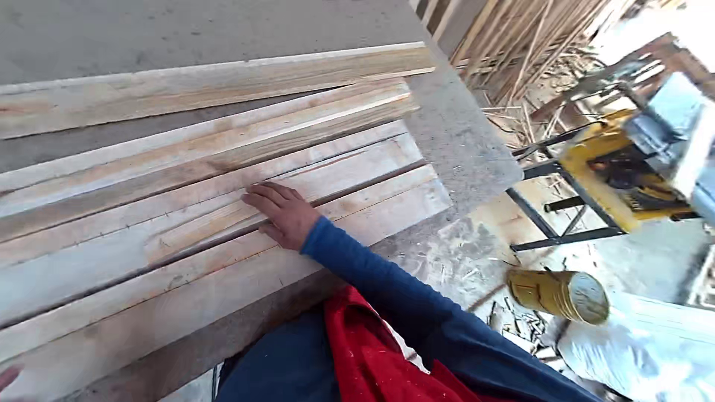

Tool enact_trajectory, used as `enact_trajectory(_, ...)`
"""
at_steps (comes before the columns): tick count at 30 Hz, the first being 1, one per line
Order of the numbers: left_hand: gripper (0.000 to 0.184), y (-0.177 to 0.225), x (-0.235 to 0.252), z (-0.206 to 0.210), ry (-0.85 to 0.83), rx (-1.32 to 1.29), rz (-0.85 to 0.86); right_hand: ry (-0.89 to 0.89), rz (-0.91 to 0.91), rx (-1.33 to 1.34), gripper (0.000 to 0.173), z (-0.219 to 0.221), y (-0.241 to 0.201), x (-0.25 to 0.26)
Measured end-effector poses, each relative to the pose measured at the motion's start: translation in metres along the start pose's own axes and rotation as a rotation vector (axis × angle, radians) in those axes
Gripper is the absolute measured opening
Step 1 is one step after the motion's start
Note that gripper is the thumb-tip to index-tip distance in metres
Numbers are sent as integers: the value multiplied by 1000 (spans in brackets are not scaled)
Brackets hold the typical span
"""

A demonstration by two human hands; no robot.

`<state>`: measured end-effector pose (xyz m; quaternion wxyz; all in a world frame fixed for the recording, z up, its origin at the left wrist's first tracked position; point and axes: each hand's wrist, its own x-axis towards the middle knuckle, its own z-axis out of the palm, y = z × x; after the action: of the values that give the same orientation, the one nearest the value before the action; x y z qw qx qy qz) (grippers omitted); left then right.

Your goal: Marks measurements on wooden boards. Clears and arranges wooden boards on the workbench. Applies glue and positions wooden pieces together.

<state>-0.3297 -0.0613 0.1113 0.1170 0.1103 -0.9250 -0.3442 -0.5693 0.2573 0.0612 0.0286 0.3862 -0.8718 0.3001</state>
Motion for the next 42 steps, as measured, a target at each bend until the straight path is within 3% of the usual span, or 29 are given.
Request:
enact_trajectory(4,82,8,80,39,-206,378,150,-88,-84,33,56,2,25,19)
enact_trajectory(8,66,16,138,64,-336,378,204,-9,-164,68,43,8,34,14)
enact_trajectory(12,45,5,163,63,-364,293,296,-42,-197,112,37,2,43,11)
enact_trajectory(20,41,-19,166,71,-323,137,399,-30,-269,158,34,-2,66,13)
enact_trajectory(26,35,-23,167,78,-237,171,450,-28,-270,97,36,-4,72,25)
enact_trajectory(32,29,-26,163,75,-231,167,485,46,-304,29,27,1,66,17)
enact_trajectory(42,46,-18,162,78,-215,124,307,121,-253,146,26,4,69,15)
